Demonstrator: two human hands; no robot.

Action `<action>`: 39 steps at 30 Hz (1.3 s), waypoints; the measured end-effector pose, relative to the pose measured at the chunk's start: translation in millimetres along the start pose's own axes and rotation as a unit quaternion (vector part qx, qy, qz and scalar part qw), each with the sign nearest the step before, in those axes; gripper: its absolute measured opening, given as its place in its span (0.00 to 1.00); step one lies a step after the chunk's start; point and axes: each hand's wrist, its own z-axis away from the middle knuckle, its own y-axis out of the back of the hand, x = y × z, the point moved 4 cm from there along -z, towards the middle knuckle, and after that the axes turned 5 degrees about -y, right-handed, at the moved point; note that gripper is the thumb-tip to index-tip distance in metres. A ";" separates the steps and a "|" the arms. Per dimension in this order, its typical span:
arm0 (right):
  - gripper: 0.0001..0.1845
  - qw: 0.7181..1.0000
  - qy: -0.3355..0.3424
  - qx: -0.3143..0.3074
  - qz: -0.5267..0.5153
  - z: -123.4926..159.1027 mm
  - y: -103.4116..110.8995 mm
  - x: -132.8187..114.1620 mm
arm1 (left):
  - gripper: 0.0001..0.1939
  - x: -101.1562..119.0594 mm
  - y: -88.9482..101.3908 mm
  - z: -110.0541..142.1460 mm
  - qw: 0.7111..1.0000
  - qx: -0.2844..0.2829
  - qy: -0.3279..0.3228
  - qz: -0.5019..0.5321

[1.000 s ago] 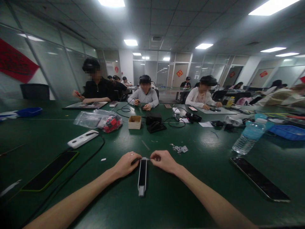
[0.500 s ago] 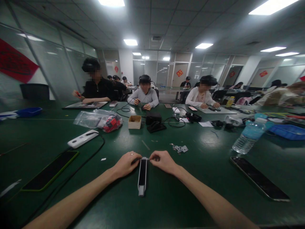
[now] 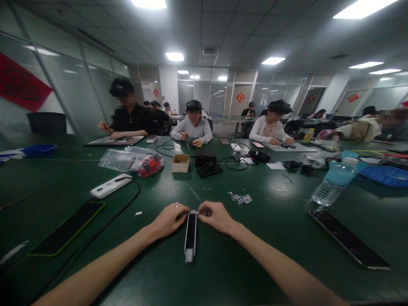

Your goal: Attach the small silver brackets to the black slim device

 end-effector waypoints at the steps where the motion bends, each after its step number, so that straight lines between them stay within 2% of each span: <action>1: 0.08 1.000 0.003 0.002 0.003 0.0 0.0 -0.5 | 0.09 -0.2 0.0 0.1 1.000 0.000 0.000 0.000; 23: 0.06 0.999 0.020 0.033 0.006 -0.9 -4.3 -1.0 | 0.09 -1.5 -2.7 -0.6 1.000 0.008 -0.005 -0.006; 39: 0.08 0.999 0.029 0.032 0.010 0.1 -2.8 -4.0 | 0.10 0.0 -1.3 -0.5 1.000 0.003 -0.004 -0.007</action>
